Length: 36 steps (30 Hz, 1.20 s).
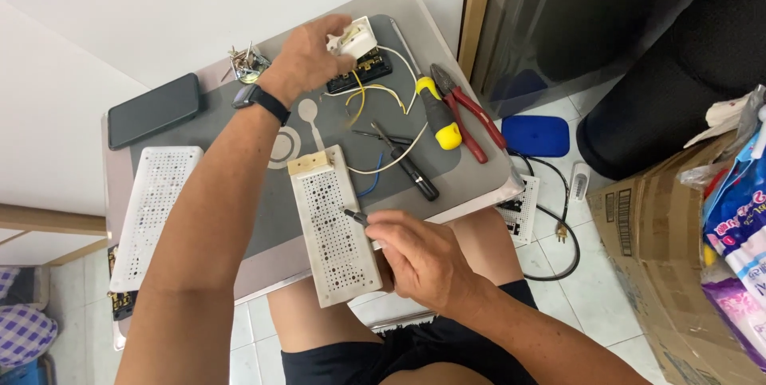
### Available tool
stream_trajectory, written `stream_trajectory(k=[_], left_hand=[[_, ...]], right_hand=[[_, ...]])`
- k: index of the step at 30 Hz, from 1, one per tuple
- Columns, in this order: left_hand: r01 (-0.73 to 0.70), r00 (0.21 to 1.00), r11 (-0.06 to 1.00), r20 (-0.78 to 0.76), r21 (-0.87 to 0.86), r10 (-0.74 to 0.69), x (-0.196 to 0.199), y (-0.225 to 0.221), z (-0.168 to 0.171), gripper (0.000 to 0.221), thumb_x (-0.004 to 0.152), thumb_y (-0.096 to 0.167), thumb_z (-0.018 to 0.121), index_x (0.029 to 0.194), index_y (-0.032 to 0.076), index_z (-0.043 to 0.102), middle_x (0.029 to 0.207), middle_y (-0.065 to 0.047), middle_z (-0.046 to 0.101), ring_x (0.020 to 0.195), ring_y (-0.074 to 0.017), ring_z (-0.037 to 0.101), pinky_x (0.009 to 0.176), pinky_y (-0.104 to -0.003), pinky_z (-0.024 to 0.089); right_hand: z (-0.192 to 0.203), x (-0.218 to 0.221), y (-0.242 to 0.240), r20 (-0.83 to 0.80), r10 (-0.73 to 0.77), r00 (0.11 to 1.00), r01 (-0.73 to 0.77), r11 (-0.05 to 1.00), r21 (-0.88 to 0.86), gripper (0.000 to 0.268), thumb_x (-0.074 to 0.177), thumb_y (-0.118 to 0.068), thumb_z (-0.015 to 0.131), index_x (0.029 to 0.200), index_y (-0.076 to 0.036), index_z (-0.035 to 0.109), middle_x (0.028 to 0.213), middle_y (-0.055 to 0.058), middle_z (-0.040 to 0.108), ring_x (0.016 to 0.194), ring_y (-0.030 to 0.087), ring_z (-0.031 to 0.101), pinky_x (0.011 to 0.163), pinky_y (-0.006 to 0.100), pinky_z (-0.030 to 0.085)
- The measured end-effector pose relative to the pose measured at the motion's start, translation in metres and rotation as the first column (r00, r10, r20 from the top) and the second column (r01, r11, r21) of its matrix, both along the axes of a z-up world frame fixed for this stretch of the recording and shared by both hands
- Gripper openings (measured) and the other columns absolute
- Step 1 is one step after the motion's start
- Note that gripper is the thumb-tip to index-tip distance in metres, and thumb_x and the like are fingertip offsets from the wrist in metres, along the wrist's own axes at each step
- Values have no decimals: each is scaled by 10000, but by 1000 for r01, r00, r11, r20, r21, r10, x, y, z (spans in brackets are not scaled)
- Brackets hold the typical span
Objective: Assembling the internal electrical components and wiring of a power strip casing using a screwdriver.
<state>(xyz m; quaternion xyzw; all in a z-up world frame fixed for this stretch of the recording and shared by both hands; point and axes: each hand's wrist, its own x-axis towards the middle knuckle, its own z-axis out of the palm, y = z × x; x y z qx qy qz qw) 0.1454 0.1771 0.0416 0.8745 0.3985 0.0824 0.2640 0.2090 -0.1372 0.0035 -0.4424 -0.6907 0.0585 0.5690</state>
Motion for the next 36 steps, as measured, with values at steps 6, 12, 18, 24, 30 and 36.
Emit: stream_trajectory(k=[6, 12, 18, 24, 30, 36], left_hand=[[-7, 1000, 1000, 31, 22, 6, 0, -3, -1, 673, 808, 234, 704, 1413, 112, 436, 1318, -121, 557, 970, -277, 609, 775, -369, 527], [-12, 998, 988, 61, 155, 2, 6, 14, -16, 473, 791, 203, 761, 1241, 128, 635, 1127, -54, 685, 922, -251, 647, 765, -376, 523], [31, 969, 994, 239, 104, -55, 2, 29, -1, 417, 863, 219, 689, 1236, 56, 599, 1001, -98, 713, 811, -200, 660, 720, -348, 534], [-34, 956, 962, 273, -272, 112, -2, 14, 17, 423, 920, 226, 488, 1282, 39, 601, 723, -63, 626, 531, -94, 540, 490, -222, 490], [-252, 950, 941, 125, -227, 285, 4, 37, -14, 189, 944, 190, 346, 937, 109, 516, 697, -30, 558, 523, -127, 565, 462, -261, 474], [-304, 952, 893, 131, 332, 276, 12, 71, -56, 342, 975, 230, 458, 702, 38, 531, 674, -145, 586, 601, -321, 505, 528, -453, 418]], right_hand=[[-3, 0, -2, 21, -22, 1000, 22, 1000, -16, 147, 942, 29, 525, 1071, 18, 595, 1073, 188, 677, 840, 260, 723, 680, 312, 604], [-5, -1, -3, 46, -43, 998, 45, 998, -50, 169, 923, 29, 565, 1082, 21, 621, 1094, 195, 687, 930, 261, 730, 798, 313, 615], [-7, -1, -4, 31, -44, 999, 46, 996, -76, 177, 926, 30, 564, 1092, 29, 624, 1094, 205, 686, 969, 267, 723, 867, 315, 603], [-6, 0, -4, 27, -47, 999, 49, 995, -82, 161, 938, 7, 553, 1080, 20, 627, 1090, 195, 688, 950, 258, 727, 834, 304, 606], [-9, 0, -6, 25, -36, 999, 38, 994, -100, 174, 934, 17, 553, 1096, 18, 616, 1100, 216, 679, 943, 264, 727, 808, 289, 613], [-10, 0, -8, 27, -31, 999, 35, 990, -134, 186, 946, -5, 530, 1109, 1, 618, 1121, 197, 677, 938, 245, 725, 776, 277, 610]])
